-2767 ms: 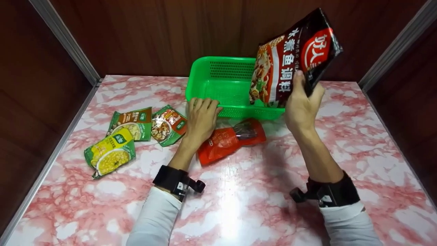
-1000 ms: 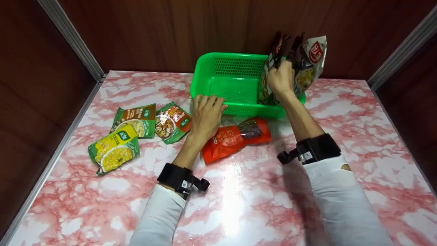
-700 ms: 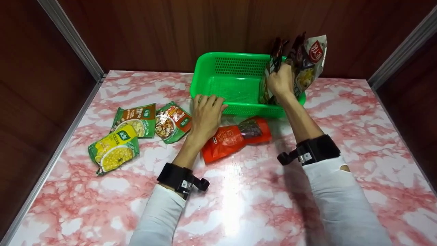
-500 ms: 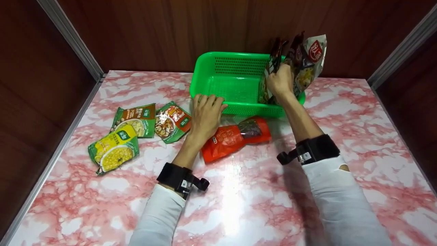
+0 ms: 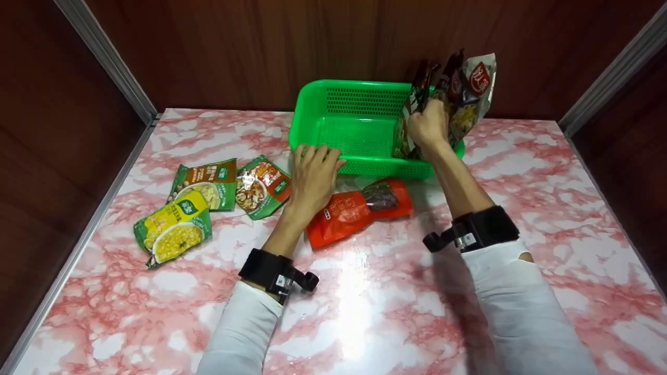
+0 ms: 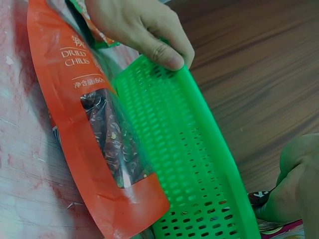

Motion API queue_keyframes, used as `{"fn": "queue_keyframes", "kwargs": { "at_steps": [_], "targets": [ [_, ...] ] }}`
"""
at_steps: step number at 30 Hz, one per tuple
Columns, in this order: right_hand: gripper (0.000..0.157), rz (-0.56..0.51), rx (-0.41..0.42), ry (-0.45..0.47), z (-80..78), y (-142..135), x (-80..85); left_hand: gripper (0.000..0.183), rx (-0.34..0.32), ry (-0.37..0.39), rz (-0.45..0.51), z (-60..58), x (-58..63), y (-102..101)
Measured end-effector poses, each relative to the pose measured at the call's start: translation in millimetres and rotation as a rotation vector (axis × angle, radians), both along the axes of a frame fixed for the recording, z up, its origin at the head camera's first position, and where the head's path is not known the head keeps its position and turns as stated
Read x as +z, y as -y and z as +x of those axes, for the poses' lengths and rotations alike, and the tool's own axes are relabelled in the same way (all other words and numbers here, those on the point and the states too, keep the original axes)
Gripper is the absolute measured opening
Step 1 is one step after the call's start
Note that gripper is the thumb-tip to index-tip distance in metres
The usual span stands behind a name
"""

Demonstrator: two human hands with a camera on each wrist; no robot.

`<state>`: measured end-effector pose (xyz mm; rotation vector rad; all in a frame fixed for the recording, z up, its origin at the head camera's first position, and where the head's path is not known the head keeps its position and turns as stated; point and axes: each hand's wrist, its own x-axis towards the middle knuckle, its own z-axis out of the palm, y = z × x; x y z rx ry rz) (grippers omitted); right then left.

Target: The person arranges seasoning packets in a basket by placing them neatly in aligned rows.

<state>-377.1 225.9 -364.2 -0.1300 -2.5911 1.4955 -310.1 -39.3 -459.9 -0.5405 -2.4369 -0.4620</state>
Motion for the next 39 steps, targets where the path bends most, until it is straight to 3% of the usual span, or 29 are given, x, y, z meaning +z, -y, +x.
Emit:
{"fn": "queue_keyframes", "kwargs": {
  "at_steps": [2,5,11,18,22,25,29,35,39],
  "targets": [
    [0.058,-0.044,-0.002,0.025,6.8,3.0,3.5,0.038,-0.001,0.0,0.002,0.2,0.4,-0.1],
    [0.065,-0.088,-0.041,0.05,15.5,7.8,6.5,0.035,0.0,0.007,0.006,0.7,1.0,-0.1],
    [0.06,-0.093,-0.13,0.032,27.4,17.7,12.6,0.035,0.0,0.021,0.009,0.7,1.8,0.3],
    [0.058,-0.06,-0.169,-0.005,30.0,19.4,6.4,0.037,0.0,0.023,0.012,0.7,2.0,0.8],
    [0.038,-0.074,-0.155,-0.054,36.0,19.9,1.2,0.035,-0.003,0.02,0.016,0.5,1.3,0.4],
    [0.031,-0.059,-0.157,-0.095,43.5,19.9,-0.6,0.035,-0.007,0.014,0.017,0.3,1.0,-0.3],
    [0.046,-0.044,-0.18,-0.104,50.5,17.2,-3.4,0.038,-0.002,-0.01,0.009,-0.1,-0.4,-0.7],
    [0.074,-0.032,-0.184,-0.048,59.4,13.0,-3.6,0.039,-0.001,-0.025,0.007,-0.3,-1.1,-0.5],
    [0.077,-0.025,-0.169,-0.046,66.1,11.8,-2.1,0.039,0.004,-0.01,0.006,0.0,-0.5,-0.9]
  ]
}}
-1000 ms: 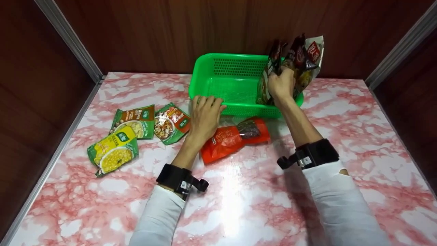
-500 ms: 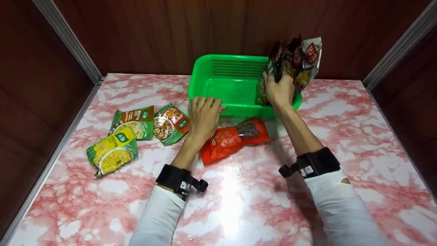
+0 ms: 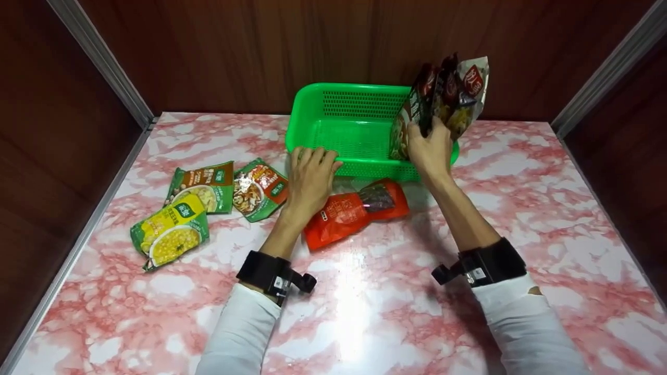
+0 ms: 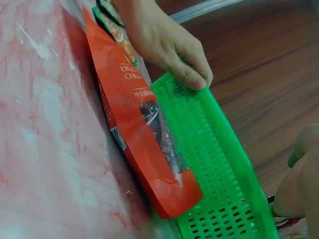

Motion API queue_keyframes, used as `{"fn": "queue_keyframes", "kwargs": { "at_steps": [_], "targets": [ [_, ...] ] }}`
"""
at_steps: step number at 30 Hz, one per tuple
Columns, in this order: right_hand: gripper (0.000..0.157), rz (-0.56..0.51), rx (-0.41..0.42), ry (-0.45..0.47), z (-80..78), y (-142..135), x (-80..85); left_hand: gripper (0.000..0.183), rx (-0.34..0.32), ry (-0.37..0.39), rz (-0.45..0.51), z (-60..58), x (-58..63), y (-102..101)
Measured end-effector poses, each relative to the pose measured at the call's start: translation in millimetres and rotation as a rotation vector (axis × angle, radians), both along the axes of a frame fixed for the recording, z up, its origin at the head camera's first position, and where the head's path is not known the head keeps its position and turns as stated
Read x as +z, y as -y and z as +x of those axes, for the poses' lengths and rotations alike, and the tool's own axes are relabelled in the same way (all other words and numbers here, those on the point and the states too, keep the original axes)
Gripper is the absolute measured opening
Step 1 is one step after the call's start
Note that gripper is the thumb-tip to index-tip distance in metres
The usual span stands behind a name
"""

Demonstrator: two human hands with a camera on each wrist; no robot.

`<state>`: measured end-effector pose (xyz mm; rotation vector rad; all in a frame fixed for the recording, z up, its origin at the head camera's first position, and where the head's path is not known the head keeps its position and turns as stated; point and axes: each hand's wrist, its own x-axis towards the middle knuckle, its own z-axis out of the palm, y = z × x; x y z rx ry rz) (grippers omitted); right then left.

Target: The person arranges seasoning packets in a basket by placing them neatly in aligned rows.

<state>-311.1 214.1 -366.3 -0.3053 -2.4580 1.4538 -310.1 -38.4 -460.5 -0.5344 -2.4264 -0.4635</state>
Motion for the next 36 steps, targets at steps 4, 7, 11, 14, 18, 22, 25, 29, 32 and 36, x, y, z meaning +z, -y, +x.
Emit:
{"fn": "queue_keyframes", "kwargs": {
  "at_steps": [4,7,11,14,18,22,25,29,32,36],
  "targets": [
    [0.068,0.015,-0.001,-0.033,5.7,-1.0,-0.5,0.037,-0.004,0.001,0.006,0.1,0.0,0.2],
    [0.055,0.027,-0.006,-0.062,9.1,-1.6,-2.0,0.036,-0.007,-0.001,0.008,0.4,0.6,0.2],
    [0.048,0.031,-0.001,-0.093,12.7,-3.2,-4.4,0.036,-0.007,0.012,0.009,0.9,1.5,0.3],
    [0.051,0.026,0.013,-0.106,15.3,-5.0,-5.3,0.037,-0.006,0.024,0.01,1.1,1.9,0.6],
    [0.062,0.014,0.023,-0.091,18.7,-7.4,-5.8,0.04,-0.011,0.025,0.005,1.0,2.0,0.7],
    [0.072,0.016,0.024,-0.07,21.1,-9.1,-7.2,0.04,-0.015,0.017,0.004,0.8,1.3,0.9],
    [0.071,0.015,0.036,-0.078,21.7,-9.7,-8.7,0.04,-0.012,0.012,0.003,1.0,1.2,1.1],
    [0.07,0.004,0.039,-0.094,23.2,-10.3,-10.1,0.041,-0.007,0.015,-0.003,1.5,1.7,1.0],
    [0.069,0.009,0.033,-0.101,25.2,-11.4,-11.2,0.041,-0.008,0.012,-0.001,1.4,1.6,0.9],
    [0.064,0.014,0.043,-0.113,29.5,-13.6,-12.7,0.041,-0.006,0.007,-0.004,0.6,1.0,1.1]
  ]
}}
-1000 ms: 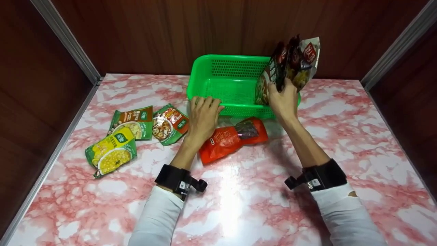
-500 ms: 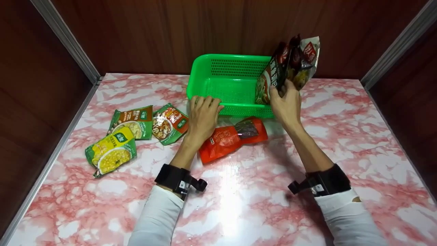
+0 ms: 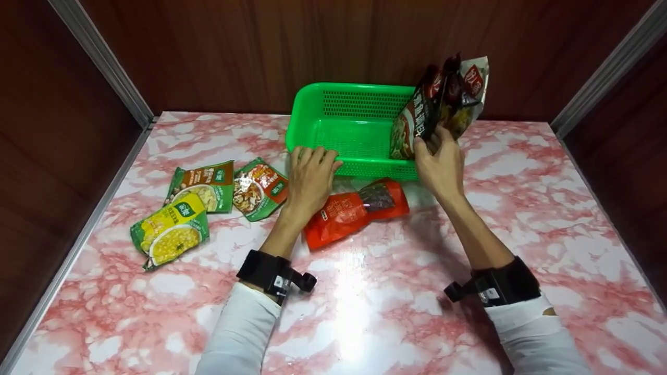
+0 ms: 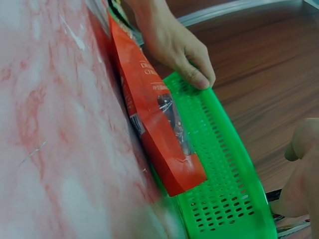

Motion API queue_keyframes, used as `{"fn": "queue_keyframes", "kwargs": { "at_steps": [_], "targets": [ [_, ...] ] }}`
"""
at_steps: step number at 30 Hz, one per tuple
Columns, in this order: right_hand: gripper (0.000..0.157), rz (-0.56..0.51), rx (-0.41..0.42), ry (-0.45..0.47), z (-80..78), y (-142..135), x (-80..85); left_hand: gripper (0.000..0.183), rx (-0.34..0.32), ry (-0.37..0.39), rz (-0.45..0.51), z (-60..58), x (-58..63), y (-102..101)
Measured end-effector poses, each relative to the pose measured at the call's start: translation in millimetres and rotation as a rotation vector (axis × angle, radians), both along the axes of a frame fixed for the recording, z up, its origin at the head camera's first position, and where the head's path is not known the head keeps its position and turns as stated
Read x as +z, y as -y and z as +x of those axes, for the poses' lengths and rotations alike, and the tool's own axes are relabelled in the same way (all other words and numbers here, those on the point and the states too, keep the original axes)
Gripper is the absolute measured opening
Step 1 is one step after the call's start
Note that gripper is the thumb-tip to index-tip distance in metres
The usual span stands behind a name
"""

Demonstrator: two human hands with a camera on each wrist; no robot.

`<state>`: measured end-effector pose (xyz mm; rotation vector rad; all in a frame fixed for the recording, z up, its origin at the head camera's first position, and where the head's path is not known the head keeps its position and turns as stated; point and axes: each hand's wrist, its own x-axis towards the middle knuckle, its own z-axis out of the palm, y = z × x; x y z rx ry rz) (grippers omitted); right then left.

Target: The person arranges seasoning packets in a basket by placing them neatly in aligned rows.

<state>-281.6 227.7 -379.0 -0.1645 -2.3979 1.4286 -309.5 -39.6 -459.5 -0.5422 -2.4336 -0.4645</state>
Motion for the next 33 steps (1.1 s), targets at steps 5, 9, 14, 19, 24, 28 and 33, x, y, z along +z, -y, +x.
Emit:
{"fn": "queue_keyframes", "kwargs": {
  "at_steps": [5,9,14,19,24,28,33],
  "targets": [
    [0.064,0.018,0.004,-0.018,10.1,-3.6,0.2,0.04,0.001,0.001,0.001,-0.7,-0.1,-0.3],
    [0.053,0.071,-0.017,-0.08,16.6,-6.7,-2.6,0.037,0.0,0.007,0.007,-0.9,0.1,-0.4],
    [0.03,0.17,0.014,-0.284,18.9,-11.8,-11.3,0.037,-0.003,0.007,0.01,-1.2,-0.3,-0.4],
    [0.019,0.337,0.22,-0.443,15.4,-15.7,-22.0,0.039,-0.008,0.014,0.017,-1.1,-0.6,-0.4],
    [0.025,0.502,0.369,-0.428,11.4,-16.9,-30.8,0.04,-0.012,0.027,0.017,0.1,-0.1,0.0],
    [0.032,0.564,0.419,-0.371,8.3,-17.5,-34.6,0.041,-0.011,0.025,0.014,0.3,0.5,0.2],
    [0.034,0.596,0.426,-0.315,4.7,-19.6,-38.5,0.042,-0.017,0.029,0.02,-0.5,0.7,-0.1]
  ]
}}
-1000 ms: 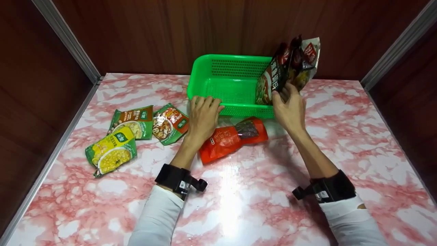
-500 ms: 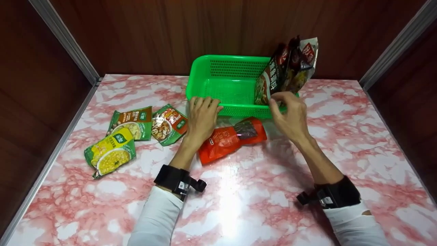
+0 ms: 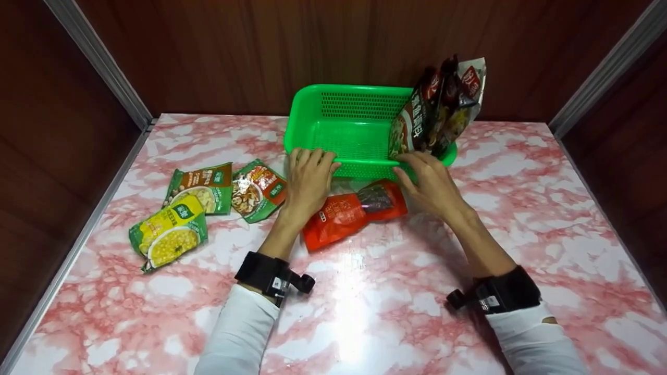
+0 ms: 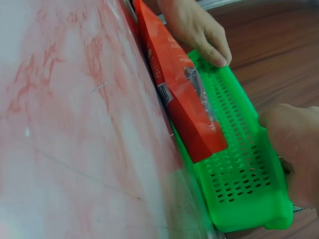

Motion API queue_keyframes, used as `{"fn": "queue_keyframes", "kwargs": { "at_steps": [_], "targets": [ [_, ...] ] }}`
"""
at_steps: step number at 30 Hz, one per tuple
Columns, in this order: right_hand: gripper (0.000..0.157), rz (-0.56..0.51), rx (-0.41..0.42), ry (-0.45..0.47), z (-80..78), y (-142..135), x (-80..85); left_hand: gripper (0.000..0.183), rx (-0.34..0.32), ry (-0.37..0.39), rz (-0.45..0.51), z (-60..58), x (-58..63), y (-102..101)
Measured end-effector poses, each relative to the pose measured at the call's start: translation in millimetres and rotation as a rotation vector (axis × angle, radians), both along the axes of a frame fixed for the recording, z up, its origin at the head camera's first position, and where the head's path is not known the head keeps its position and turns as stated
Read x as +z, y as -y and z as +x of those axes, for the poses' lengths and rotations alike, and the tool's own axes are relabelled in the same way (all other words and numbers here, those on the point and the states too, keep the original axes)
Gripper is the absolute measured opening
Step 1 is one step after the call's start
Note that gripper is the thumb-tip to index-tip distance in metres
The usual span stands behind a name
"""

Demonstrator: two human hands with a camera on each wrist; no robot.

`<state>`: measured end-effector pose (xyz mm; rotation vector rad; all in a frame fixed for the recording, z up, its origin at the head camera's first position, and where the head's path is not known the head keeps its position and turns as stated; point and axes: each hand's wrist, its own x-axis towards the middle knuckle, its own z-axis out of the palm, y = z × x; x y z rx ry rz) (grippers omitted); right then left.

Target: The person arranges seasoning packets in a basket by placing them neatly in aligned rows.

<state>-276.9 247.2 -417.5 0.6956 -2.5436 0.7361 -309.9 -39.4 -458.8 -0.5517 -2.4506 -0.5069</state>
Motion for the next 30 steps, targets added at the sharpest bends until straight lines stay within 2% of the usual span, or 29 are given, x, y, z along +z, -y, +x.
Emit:
{"fn": "queue_keyframes", "kwargs": {
  "at_steps": [5,11,15,21,27,30],
  "targets": [
    [0.032,0.045,-0.021,-0.022,-2.4,-1.1,-2.5,0.042,0.001,0.013,-0.008,-0.4,0.6,-0.6],
    [0.028,0.055,-0.007,-0.089,-5.9,-0.2,-4.9,0.04,-0.01,0.018,-0.003,0.5,4.1,1.2],
    [0.026,0.049,0.002,-0.1,-7.0,0.7,-5.7,0.042,-0.033,0.055,0.013,1.9,7.5,4.1],
    [0.027,0.046,0.004,-0.089,-5.2,0.6,-6.3,0.048,-0.105,0.133,0.052,9.7,15.7,11.2],
    [0.028,0.046,0.003,-0.078,-4.4,-0.1,-6.3,0.042,-0.194,0.094,0.119,23.8,30.6,13.9],
    [0.028,0.045,-0.002,-0.067,-4.1,0.0,-6.3,0.04,-0.249,0.097,0.124,33.6,37.8,13.1]
  ]
}}
